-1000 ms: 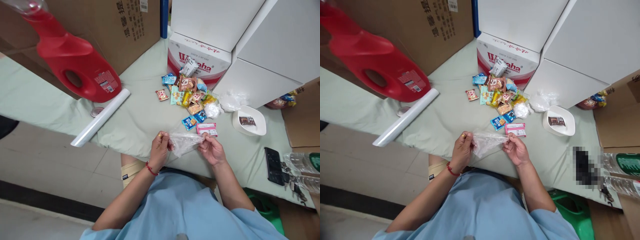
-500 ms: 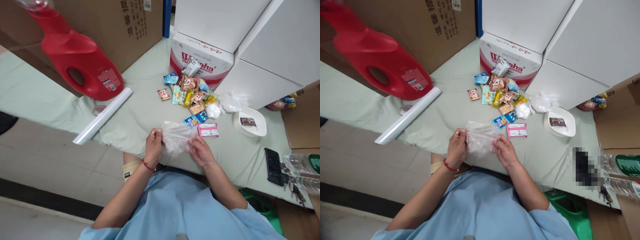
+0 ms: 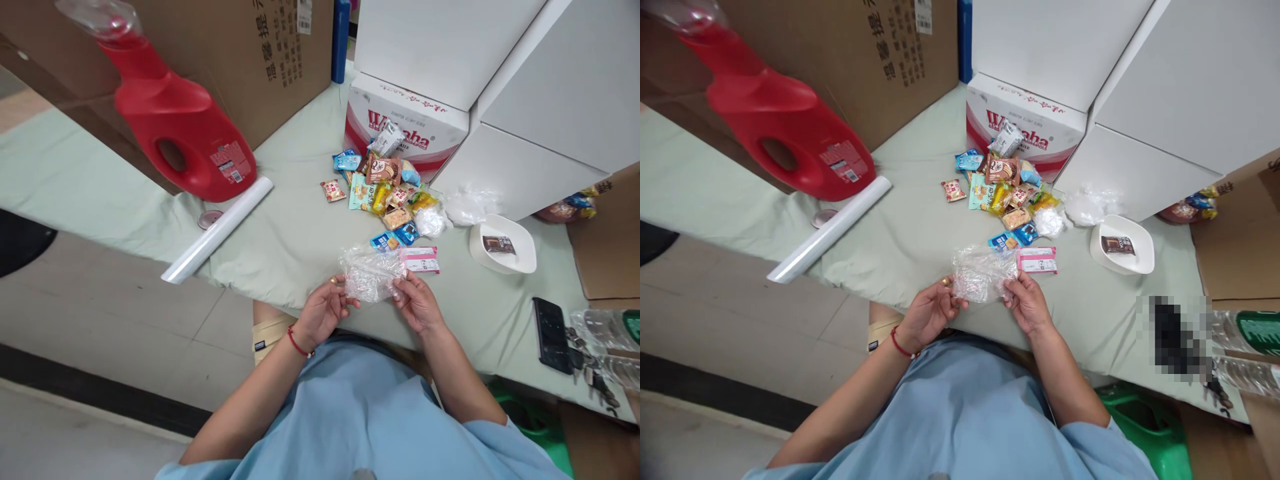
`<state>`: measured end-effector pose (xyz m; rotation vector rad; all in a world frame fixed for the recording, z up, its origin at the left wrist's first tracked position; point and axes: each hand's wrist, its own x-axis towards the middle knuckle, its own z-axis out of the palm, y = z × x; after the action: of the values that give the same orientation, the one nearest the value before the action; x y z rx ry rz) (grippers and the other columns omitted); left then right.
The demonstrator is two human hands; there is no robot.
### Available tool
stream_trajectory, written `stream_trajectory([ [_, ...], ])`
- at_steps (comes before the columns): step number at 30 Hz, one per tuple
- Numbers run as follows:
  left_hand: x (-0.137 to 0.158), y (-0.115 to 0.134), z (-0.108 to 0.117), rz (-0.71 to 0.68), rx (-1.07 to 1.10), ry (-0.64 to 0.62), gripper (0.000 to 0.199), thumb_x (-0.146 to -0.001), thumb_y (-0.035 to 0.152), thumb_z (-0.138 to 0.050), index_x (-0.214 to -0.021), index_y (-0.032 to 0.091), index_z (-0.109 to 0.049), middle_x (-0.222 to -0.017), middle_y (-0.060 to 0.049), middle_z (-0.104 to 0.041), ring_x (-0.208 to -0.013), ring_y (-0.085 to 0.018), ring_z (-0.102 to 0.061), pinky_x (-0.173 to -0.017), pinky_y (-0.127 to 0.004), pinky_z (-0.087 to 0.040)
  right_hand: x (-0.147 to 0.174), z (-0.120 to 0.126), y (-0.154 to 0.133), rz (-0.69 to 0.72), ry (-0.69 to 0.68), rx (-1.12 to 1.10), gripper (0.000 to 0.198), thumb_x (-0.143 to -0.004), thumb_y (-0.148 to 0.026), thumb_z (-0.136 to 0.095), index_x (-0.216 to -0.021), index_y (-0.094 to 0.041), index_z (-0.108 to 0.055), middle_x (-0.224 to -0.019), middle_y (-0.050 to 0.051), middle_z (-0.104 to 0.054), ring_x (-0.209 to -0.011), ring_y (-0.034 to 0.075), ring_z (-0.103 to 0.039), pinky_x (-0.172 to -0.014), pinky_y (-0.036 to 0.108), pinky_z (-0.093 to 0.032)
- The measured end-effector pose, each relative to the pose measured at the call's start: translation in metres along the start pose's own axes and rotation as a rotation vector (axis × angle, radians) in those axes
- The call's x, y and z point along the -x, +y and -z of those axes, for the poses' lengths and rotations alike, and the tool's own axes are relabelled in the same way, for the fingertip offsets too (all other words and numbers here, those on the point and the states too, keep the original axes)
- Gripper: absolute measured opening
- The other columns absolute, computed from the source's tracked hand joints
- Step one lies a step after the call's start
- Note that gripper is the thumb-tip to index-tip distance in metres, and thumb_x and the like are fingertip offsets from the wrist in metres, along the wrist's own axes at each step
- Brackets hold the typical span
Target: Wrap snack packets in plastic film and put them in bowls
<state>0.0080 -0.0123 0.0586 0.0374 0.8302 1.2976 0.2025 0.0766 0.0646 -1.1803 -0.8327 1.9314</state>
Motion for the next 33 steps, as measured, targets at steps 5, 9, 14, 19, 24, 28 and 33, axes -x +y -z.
stream_trajectory([
  [5, 0.003, -0.010, -0.007, -0.008, -0.119, 0.011, 0.045, -0.069, 0.035, -0.087, -0.096, 0.020, -0.054, -0.083, 0.002, -0.067, -0.056, -0.010, -0.066, -0.036, -0.013, -0.032, 0.011, 0.007, 0.000, 0.022, 0.016, 0.031, 0.038, -0.060, -0.032, -0.092, -0.084, -0.020, -0.065, -0.069, -0.006, -0.058, -0.049, 0.005, -0.046, -0.039, 0.015, -0.038],
  [9, 0.008, -0.017, -0.009, -0.064, -0.171, 0.020, 0.051, -0.059, 0.025, -0.095, -0.094, 0.016, -0.058, -0.075, 0.003, -0.067, -0.052, -0.003, -0.058, -0.043, -0.010, -0.038, 0.019, 0.017, 0.003, 0.048, 0.027, 0.114, 0.040, -0.063, -0.039, -0.088, -0.082, -0.021, -0.059, -0.069, -0.006, -0.055, -0.051, 0.008, -0.046, -0.040, 0.018, -0.037],
  [14, 0.020, -0.021, -0.013, -0.148, -0.191, 0.039, 0.039, -0.066, 0.026, -0.089, -0.092, 0.017, -0.062, -0.079, 0.000, -0.073, -0.073, -0.012, -0.073, -0.072, -0.022, -0.060, 0.031, 0.031, 0.010, 0.507, 0.345, 0.519, 0.036, -0.080, -0.042, -0.075, -0.107, -0.023, -0.060, -0.083, -0.001, -0.059, -0.066, 0.015, -0.053, -0.059, 0.028, -0.047],
  [19, 0.024, -0.028, -0.019, -0.181, -0.241, 0.059, 0.037, -0.067, 0.028, -0.086, -0.094, 0.015, -0.064, -0.087, -0.004, -0.076, -0.082, -0.017, -0.075, -0.083, -0.030, -0.061, 0.046, 0.013, 0.016, 0.702, 0.134, 0.773, 0.016, -0.096, -0.039, -0.060, -0.100, -0.023, -0.064, -0.083, 0.000, -0.061, -0.068, 0.015, -0.053, -0.066, 0.029, -0.045],
  [24, 0.023, -0.034, -0.021, -0.242, -0.418, 0.062, 0.042, -0.064, 0.041, -0.090, -0.087, 0.017, -0.065, -0.074, 0.001, -0.071, -0.068, -0.014, -0.070, -0.065, -0.025, -0.058, 0.046, -0.018, 0.026, 0.635, -0.164, 0.822, 0.020, -0.090, -0.041, -0.072, -0.099, -0.024, -0.070, -0.093, 0.001, -0.062, -0.066, 0.013, -0.050, -0.064, 0.028, -0.043],
  [28, 0.024, -0.032, -0.018, -0.265, -0.543, 0.072, 0.040, -0.067, 0.047, -0.087, -0.085, 0.016, -0.068, -0.071, 0.000, -0.070, -0.062, -0.015, -0.069, -0.050, -0.021, -0.047, 0.040, -0.023, 0.029, 0.491, -0.146, 0.659, 0.022, -0.089, -0.046, -0.071, -0.085, -0.024, -0.071, -0.078, -0.001, -0.061, -0.064, 0.014, -0.049, -0.062, 0.027, -0.040],
  [33, 0.022, -0.026, -0.014, -0.303, -0.553, 0.073, 0.038, -0.071, 0.047, -0.083, -0.085, 0.016, -0.065, -0.067, 0.001, -0.067, -0.056, -0.012, -0.064, -0.047, -0.021, -0.041, 0.034, -0.022, 0.022, 0.287, -0.122, 0.426, 0.033, -0.078, -0.053, -0.079, -0.080, -0.022, -0.069, -0.065, -0.004, -0.057, -0.059, 0.012, -0.044, -0.055, 0.024, -0.036],
])
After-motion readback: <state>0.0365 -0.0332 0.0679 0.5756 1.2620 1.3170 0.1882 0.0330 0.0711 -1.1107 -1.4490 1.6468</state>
